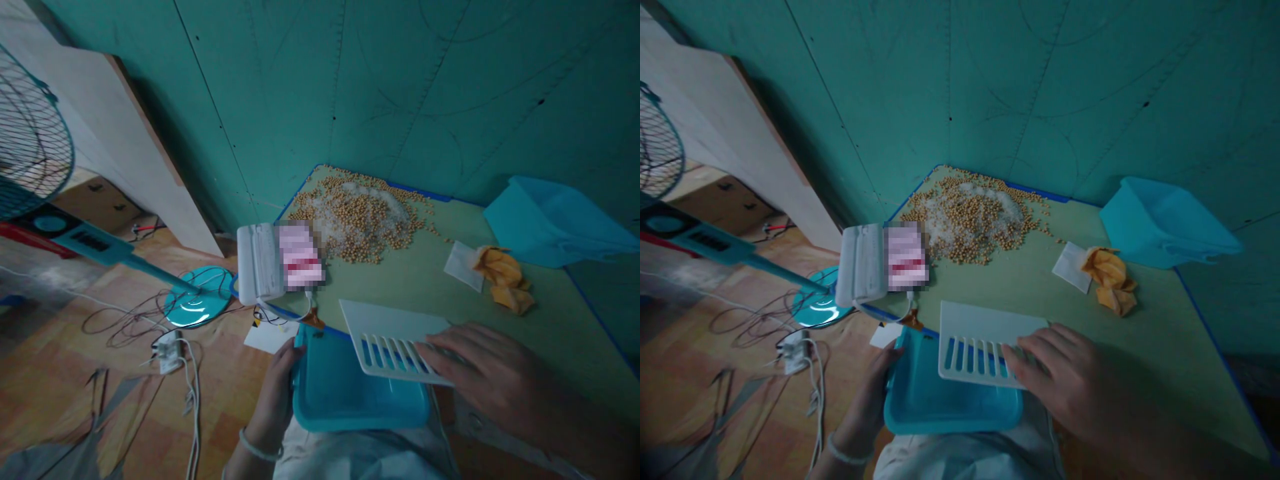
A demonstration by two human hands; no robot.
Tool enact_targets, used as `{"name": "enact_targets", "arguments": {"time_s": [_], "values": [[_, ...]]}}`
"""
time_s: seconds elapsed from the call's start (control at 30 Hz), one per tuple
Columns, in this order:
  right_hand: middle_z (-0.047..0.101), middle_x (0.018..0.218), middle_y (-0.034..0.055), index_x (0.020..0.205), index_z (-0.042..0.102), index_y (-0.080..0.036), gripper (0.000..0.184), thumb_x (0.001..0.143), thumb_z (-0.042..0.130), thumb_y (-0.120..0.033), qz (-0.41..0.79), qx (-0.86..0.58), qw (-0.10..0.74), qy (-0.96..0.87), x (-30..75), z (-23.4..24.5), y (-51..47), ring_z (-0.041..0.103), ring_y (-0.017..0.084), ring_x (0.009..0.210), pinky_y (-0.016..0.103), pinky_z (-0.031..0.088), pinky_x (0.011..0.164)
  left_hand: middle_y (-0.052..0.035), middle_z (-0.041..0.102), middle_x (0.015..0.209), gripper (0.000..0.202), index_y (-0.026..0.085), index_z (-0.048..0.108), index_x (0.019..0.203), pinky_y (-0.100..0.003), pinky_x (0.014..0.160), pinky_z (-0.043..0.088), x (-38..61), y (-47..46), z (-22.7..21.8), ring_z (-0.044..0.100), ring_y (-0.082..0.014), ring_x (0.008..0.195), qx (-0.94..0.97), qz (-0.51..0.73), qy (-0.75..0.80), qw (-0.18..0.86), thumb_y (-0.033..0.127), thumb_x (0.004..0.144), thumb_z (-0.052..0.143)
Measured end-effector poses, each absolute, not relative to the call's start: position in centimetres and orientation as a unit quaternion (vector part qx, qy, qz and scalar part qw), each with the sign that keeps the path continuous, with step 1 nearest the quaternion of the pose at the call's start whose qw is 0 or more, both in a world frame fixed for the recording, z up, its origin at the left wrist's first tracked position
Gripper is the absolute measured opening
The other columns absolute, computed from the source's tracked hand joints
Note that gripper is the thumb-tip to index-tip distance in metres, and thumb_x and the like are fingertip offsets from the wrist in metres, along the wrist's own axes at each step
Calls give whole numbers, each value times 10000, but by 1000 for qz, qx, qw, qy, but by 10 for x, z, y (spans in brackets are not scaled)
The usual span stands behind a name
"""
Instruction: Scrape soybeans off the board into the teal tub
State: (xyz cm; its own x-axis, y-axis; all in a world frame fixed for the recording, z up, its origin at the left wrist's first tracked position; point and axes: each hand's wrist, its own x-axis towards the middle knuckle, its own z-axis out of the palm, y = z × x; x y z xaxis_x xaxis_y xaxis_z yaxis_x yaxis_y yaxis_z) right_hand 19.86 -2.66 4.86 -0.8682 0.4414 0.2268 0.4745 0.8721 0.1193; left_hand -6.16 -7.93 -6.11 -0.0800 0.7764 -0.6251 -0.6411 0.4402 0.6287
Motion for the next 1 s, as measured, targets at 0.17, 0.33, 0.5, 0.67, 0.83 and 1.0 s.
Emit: {"name": "enact_targets", "arguments": {"time_s": [0.17,0.33,0.5,0.67,0.83,1.0], "values": [[648,754,51,912,604,-174,339,834,289,-76,-83,-215,143,-962,199,56,-51,581,157,704,324,409,672,27,700,634,215,177,612,881,-294,634,487,-54,-72,-46,650,-207,693,77,527,523,666,205,687,524],[646,649,14,811,607,-192,342,840,288,-71,-70,-223,164,-958,195,67,-58,581,131,601,292,401,596,27,707,633,236,172,610,900,-303,650,485,-51,-70,-40,659,-209,682,73,529,516,670,193,680,525],[652,741,31,897,598,-192,293,852,315,-135,-38,-245,173,-953,206,59,-58,588,153,696,324,407,658,18,710,613,210,174,624,854,-303,647,488,-50,-70,-38,657,-228,739,71,529,523,665,189,665,534],[646,817,21,968,567,-191,279,819,358,-80,-45,-275,152,-948,219,58,-36,582,137,729,300,415,662,12,715,630,210,171,616,862,-315,652,493,-46,-72,-38,663,-229,727,71,521,543,655,201,668,540],[654,872,30,944,573,-192,186,827,430,-183,-35,-368,158,-916,219,61,10,593,156,796,304,439,717,7,722,682,224,180,624,873,-318,696,489,-44,-74,-39,655,-238,783,104,521,558,637,218,665,549],[665,857,43,905,587,-176,192,840,424,-256,-36,-413,160,-896,204,63,43,611,148,762,249,465,641,-5,727,739,229,193,647,835,-326,723,486,-45,-78,-35,645,-253,823,98,520,567,631,223,618,579]]}}
